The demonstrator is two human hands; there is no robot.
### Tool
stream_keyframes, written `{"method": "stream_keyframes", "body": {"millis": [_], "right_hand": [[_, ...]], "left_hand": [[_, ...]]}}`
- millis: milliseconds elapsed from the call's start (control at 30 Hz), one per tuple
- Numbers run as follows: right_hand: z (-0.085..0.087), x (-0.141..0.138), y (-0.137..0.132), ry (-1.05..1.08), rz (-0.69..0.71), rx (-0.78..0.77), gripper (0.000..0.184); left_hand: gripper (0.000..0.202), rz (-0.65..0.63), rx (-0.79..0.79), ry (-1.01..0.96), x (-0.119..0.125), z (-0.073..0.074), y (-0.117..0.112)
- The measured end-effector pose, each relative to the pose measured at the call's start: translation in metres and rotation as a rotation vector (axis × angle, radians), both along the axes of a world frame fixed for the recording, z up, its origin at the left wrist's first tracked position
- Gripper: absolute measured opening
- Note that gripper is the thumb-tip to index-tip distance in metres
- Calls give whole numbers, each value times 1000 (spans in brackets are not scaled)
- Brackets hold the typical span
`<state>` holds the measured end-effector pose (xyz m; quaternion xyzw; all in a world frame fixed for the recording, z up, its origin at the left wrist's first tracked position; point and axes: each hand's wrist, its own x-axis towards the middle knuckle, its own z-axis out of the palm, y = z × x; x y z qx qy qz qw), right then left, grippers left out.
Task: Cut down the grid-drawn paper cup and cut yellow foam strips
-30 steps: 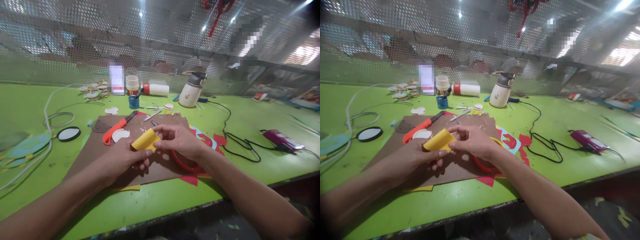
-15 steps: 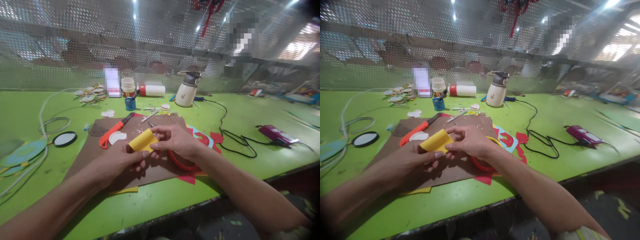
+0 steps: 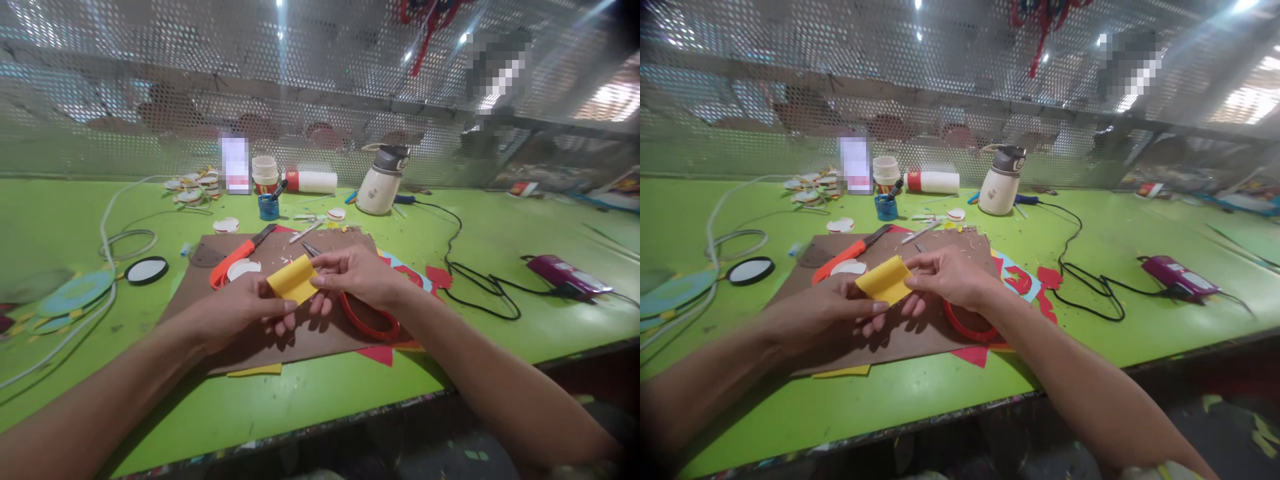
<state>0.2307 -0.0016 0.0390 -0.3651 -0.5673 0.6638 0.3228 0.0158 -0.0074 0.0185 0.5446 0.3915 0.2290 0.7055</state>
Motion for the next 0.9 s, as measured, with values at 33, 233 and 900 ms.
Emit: {"method": "stream_keyframes", "body": {"millis": [33, 233, 900], "right_hand": [[0, 0, 0, 3, -11, 3, 25], [-5, 1, 5, 12, -86, 29, 24], [-9, -15, -9, 59, -172, -11, 12]], "left_hand": [[19, -7, -9, -18, -1, -1, 1], [9, -7, -34, -100, -4, -1, 1], [27, 331, -5, -175, 12, 0, -7]]}}
